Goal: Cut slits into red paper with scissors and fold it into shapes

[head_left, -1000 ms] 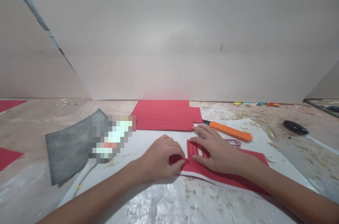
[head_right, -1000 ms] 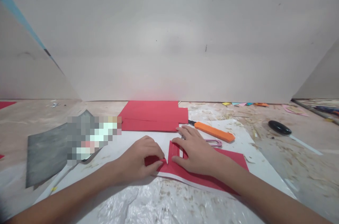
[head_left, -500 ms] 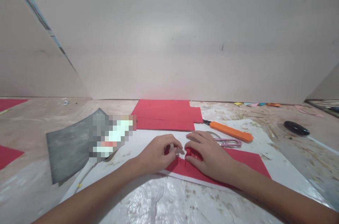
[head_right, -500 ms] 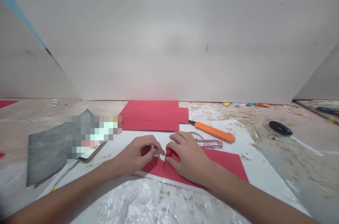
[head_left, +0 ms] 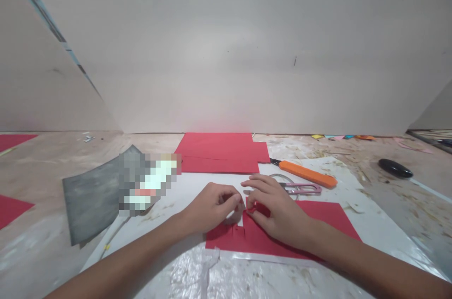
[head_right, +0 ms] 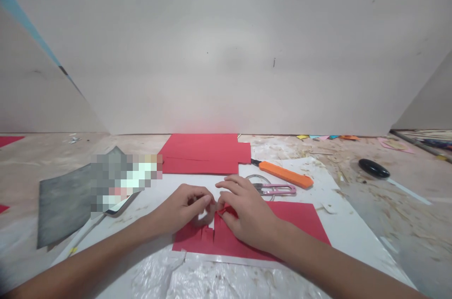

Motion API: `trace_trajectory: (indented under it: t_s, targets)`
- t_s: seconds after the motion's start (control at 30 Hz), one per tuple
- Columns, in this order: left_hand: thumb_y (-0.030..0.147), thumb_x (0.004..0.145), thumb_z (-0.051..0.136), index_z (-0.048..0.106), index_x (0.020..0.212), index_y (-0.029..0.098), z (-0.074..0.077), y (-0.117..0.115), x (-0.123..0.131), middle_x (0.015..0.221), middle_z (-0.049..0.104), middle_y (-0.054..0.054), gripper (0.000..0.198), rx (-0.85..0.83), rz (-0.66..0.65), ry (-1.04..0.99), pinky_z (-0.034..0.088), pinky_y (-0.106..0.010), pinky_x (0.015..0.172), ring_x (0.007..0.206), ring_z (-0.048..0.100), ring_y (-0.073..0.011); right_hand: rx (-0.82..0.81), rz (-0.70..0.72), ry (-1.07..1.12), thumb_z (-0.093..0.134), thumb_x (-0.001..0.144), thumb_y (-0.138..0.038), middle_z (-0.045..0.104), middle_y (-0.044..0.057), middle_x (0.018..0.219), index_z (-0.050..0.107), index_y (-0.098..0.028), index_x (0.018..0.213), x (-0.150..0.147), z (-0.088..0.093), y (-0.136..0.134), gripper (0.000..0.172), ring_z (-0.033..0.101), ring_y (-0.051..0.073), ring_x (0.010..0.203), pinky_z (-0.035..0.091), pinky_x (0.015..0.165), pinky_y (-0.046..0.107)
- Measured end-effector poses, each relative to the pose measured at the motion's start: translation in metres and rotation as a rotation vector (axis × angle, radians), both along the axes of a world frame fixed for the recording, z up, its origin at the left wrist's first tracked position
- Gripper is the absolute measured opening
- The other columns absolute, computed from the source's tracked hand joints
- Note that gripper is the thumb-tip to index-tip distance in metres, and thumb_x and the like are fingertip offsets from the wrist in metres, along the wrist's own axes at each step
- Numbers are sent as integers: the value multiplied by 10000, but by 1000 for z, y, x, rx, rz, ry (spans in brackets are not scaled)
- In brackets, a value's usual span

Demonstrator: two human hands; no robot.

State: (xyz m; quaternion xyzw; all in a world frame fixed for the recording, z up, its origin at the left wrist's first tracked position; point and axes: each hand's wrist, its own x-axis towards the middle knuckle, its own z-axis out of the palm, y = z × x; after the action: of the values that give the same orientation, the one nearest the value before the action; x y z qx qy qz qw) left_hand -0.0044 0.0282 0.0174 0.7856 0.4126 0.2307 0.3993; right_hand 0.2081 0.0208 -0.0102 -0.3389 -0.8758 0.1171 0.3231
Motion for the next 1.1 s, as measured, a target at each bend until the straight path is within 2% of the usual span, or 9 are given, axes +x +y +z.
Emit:
trace_trajectory:
  t_s: [0.07, 0.13, 0.27, 0.37, 0.53, 0.63, 0.8, 1.0, 1.1]
  targets:
    - [277, 895, 538, 713, 834, 188, -3, 0, 2, 783, 681, -22, 205, 158, 60, 11, 466, -252, 647, 699, 599, -143, 2, -6, 28, 621, 811, -47, 646, 45, 1161, 613, -222, 877, -2, -1, 0, 187, 504, 242, 1162, 421, 984, 438]
    - [277, 821, 646, 722, 879, 201, -7, 0, 3, 841, 698, -29, 123, 200, 75, 4, 491, -267, 691, 776, 630, -169, 4, -15, 69, 610, 830, -54, 674, 39, 1012, 625, -219, 879, -4, -1, 0, 173, 553, 222, 1000, 453, 881, 407]
    - [270, 806, 673, 700, 893, 189, -17, 1, 4, 865, 704, -36, 122, -12, 55, -85, 539, -272, 658, 681, 671, -149, 1, 1, 137, 565, 847, -44, 672, 20, 825, 627, -213, 882, -5, -2, -3, 183, 548, 192, 803, 446, 750, 361]
    - [289, 815, 673, 682, 901, 175, -23, 1, 4, 846, 693, -38, 143, -111, 56, -159, 554, -276, 628, 641, 690, -151, -35, -5, 175, 553, 870, -74, 667, 19, 809, 631, -219, 914, -6, -4, -6, 171, 558, 186, 790, 449, 731, 343]
    - [290, 833, 662, 663, 879, 166, -26, 0, 4, 765, 682, -19, 132, -107, 51, -225, 545, -264, 591, 599, 700, -152, -141, -101, 212, 588, 877, -158, 655, 25, 841, 620, -221, 931, -7, -6, -9, 88, 593, 176, 774, 470, 688, 311]
    - [281, 841, 649, 677, 883, 166, -26, -1, 3, 768, 666, -15, 125, -66, 64, -225, 540, -252, 571, 593, 681, -134, -153, -107, 230, 600, 895, -212, 672, 17, 829, 628, -230, 914, -8, -5, -9, 38, 609, 175, 761, 476, 688, 312]
    - [262, 839, 642, 707, 844, 171, -28, -1, 2, 899, 654, -47, 111, 39, 110, -230, 522, -244, 567, 614, 620, -102, -127, -107, 257, 604, 911, -246, 690, 21, 813, 655, -241, 946, -9, -4, -8, 63, 626, 183, 755, 489, 678, 316]
    - [198, 840, 635, 719, 827, 197, -26, 0, 3, 812, 681, -37, 85, 192, 99, -213, 505, -275, 700, 783, 627, -154, -78, -94, 294, 616, 892, -197, 691, 17, 794, 661, -234, 973, -8, -4, -6, 100, 634, 170, 734, 498, 665, 299]
    - [172, 832, 630, 712, 816, 196, -27, 0, 3, 816, 695, -34, 87, 231, 88, -211, 499, -283, 721, 800, 630, -159, -69, -108, 312, 631, 875, -197, 683, 13, 781, 652, -226, 949, -7, -5, -5, 83, 632, 161, 715, 498, 652, 290]
